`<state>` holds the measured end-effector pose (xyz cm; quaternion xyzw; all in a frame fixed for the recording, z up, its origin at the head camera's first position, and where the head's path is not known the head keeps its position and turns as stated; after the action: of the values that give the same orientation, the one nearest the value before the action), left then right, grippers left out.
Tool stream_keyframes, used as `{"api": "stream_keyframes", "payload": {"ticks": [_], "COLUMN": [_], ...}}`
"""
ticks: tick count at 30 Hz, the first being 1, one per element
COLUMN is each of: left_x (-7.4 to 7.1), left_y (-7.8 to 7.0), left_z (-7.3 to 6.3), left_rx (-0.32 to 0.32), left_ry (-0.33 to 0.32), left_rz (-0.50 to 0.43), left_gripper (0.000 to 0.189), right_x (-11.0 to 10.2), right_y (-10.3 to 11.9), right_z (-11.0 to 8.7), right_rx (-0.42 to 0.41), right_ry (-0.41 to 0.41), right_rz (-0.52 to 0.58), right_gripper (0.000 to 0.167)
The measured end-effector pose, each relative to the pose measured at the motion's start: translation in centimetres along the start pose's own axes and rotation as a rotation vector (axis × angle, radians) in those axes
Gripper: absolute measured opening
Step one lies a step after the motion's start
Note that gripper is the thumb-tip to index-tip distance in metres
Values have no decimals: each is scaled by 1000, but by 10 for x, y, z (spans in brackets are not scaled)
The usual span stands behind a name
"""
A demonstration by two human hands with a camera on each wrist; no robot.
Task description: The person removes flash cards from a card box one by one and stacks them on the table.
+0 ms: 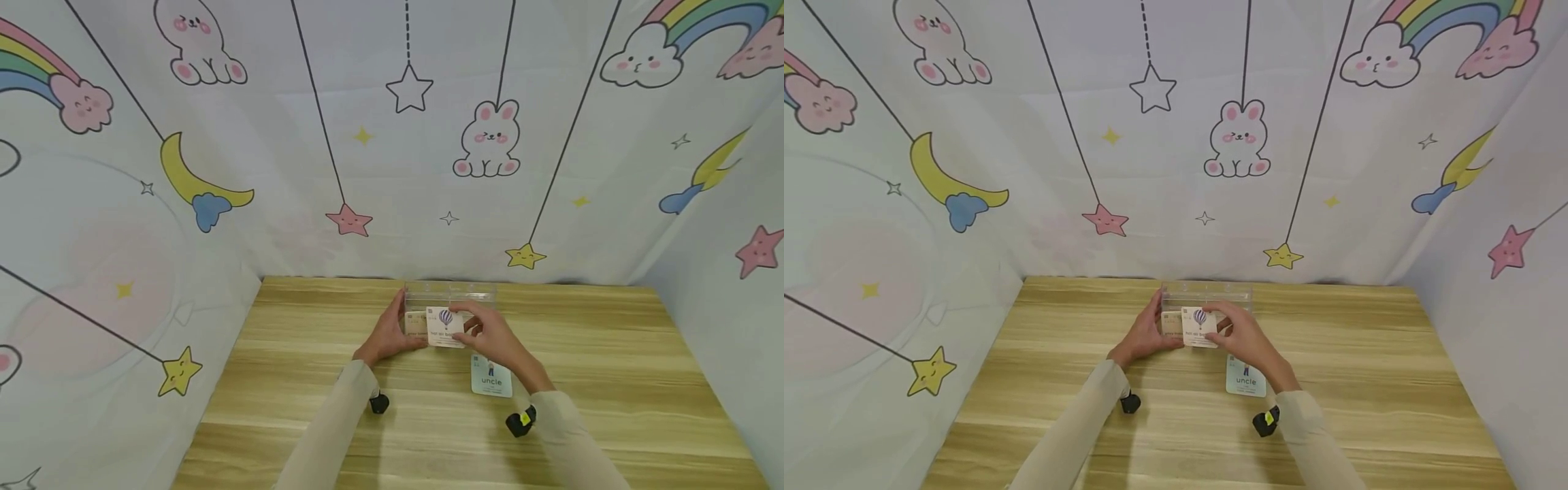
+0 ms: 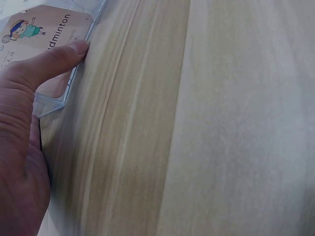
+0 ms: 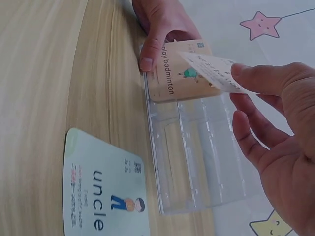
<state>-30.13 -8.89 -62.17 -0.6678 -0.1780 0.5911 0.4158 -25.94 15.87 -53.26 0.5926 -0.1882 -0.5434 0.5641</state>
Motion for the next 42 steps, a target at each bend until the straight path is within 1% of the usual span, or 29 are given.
{"api": "stream_keyframes", "payload": {"ticks": [4, 10, 15, 18, 21, 28, 31, 38, 42], "left_x": [-1, -2, -1, 0, 0, -1, -1, -1, 0], "left_y": [-1, -3, -2, -2, -1, 0, 0, 1, 1], "left_z": [0, -1, -1, -1, -1, -1, 0, 1, 1], "left_rx": [3, -11, -5, 3, 6, -16, -16, -18, -19], "left_ry": [2, 4, 8, 6, 2, 8, 10, 10, 13], "left_rz": [15, 11, 10, 7, 5, 17, 17, 28, 26], "left_gripper": [135, 135, 135, 134, 134, 135, 135, 135, 135], "right_x": [-8, -19, -27, -30, -33, -37, -38, -41, -42], "right_y": [0, -3, -6, -9, -14, -30, -37, -48, -53], "right_z": [-10, -25, -39, -49, -58, -79, -87, -95, -97], "right_rx": [11, 36, 48, 72, 115, 213, 248, 317, 344], "right_ry": [-5, -19, -26, -24, -21, -38, -38, -35, -23], "right_rz": [0, -12, 16, 41, 72, 168, 222, 319, 344], "right_gripper": [55, 55, 55, 54, 54, 56, 56, 54, 55]}}
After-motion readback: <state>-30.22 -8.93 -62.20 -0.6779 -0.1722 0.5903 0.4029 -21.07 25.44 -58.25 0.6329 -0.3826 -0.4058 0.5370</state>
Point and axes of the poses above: each hand's wrist, its own z-axis towards the middle knuckle, its own x-axis out of the palm, y = z × x, the point moved 3 cm from there along z, towards the middle knuckle, and after that the axes turned 11 degrees about z, right-handed, at the moved point
